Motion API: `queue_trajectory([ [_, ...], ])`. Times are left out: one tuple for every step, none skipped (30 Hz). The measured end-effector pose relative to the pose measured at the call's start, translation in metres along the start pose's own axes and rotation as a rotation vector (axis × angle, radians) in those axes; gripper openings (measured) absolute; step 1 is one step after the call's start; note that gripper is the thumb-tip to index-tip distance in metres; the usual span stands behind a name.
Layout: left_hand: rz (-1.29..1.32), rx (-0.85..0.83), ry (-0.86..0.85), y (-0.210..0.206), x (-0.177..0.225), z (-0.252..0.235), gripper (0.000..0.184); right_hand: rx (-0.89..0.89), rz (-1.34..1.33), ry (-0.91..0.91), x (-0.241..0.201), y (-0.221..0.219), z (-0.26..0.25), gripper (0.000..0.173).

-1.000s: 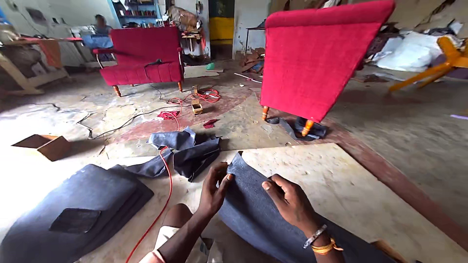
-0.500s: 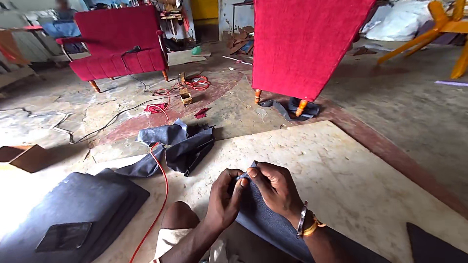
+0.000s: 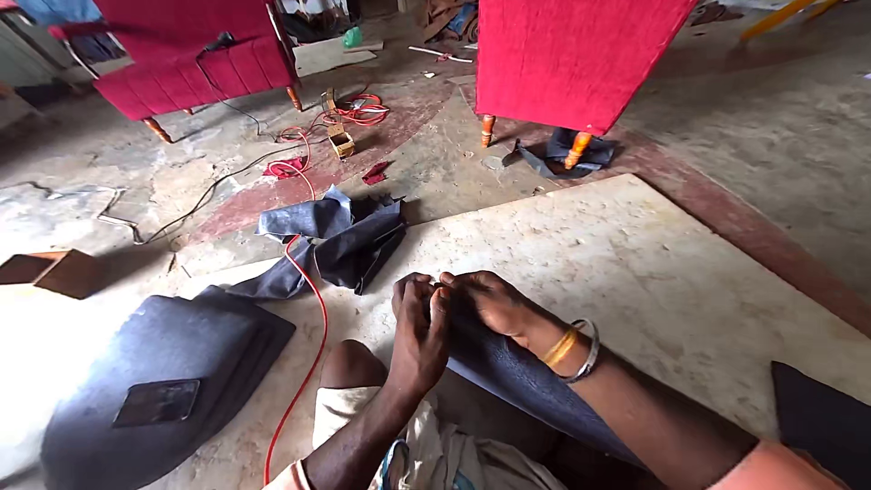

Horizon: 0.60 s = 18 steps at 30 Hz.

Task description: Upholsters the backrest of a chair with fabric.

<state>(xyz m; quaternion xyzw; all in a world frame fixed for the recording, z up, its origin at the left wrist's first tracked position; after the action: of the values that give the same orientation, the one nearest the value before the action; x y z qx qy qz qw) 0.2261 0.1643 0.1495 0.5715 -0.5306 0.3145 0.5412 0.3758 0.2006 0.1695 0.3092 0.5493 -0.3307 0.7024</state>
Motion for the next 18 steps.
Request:
queue_trajectory([
  [0.028,0.015,-0.007,0.002,-0.005,0.003,0.033,-0.039,-0.043,-0.041,-0.001,-0.002,-0.007,0.049],
  [0.053,0.003,-0.035,0.006,-0.01,0.005,0.043,-0.076,-0.058,-0.084,-0.004,-0.002,-0.012,0.048],
  [0.06,-0.041,-0.093,0.013,-0.015,0.006,0.05,-0.121,-0.067,-0.11,-0.007,-0.001,-0.016,0.046],
  [0.038,-0.111,-0.172,0.021,-0.02,0.007,0.053,-0.157,-0.082,-0.135,-0.009,0.001,-0.019,0.044],
  [-0.007,-0.19,-0.251,0.029,-0.023,0.007,0.051,-0.196,-0.092,-0.171,-0.011,0.003,-0.021,0.042],
  [-0.054,-0.256,-0.302,0.037,-0.026,0.006,0.049,-0.232,-0.101,-0.21,-0.011,0.003,-0.022,0.04],
  [-0.09,-0.298,-0.328,0.044,-0.027,0.004,0.048,-0.266,-0.105,-0.255,-0.011,0.002,-0.024,0.037],
  [-0.11,-0.338,-0.338,0.05,-0.027,0.002,0.046,-0.3,-0.108,-0.286,-0.01,0.0,-0.025,0.034],
  [-0.105,-0.378,-0.348,0.055,-0.026,-0.002,0.043,-0.335,-0.105,-0.301,-0.008,-0.002,-0.028,0.032],
  [-0.077,-0.412,-0.359,0.058,-0.027,-0.005,0.038,-0.357,-0.099,-0.308,-0.007,-0.004,-0.03,0.031],
  [-0.039,-0.44,-0.365,0.059,-0.03,-0.007,0.033,-0.364,-0.083,-0.312,-0.005,-0.006,-0.032,0.031],
  [-0.006,-0.456,-0.368,0.06,-0.033,-0.009,0.032,-0.359,-0.056,-0.309,-0.004,-0.007,-0.033,0.032],
  [0.016,-0.462,-0.367,0.06,-0.036,-0.011,0.032,-0.346,-0.005,-0.3,-0.003,-0.008,-0.036,0.033],
  [0.024,-0.454,-0.371,0.06,-0.038,-0.011,0.033,-0.327,0.068,-0.29,-0.003,-0.008,-0.038,0.034],
  [0.024,-0.429,-0.38,0.06,-0.039,-0.011,0.034,-0.307,0.157,-0.274,-0.003,-0.007,-0.042,0.033],
  [0.014,-0.396,-0.389,0.059,-0.041,-0.01,0.035,-0.287,0.26,-0.247,-0.004,-0.006,-0.044,0.03],
  [-0.015,-0.362,-0.396,0.059,-0.044,-0.007,0.035,-0.223,0.39,-0.216,-0.008,-0.004,-0.045,0.029],
  [-0.057,-0.328,-0.404,0.059,-0.047,-0.004,0.035,-0.098,0.536,-0.156,-0.013,0.001,-0.042,0.03],
])
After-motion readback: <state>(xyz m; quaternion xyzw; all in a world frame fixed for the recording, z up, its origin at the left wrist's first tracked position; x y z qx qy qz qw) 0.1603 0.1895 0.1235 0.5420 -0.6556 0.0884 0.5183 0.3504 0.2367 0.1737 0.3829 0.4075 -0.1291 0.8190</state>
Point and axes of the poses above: each hand's wrist, its own z-axis away from the middle knuckle, its own y-axis out of the back of the hand, x = y × z, the point moved 3 cm from there along -z, towards the middle knuckle, and after that the axes turned 14 degrees about -x, right-handed, at the moved point
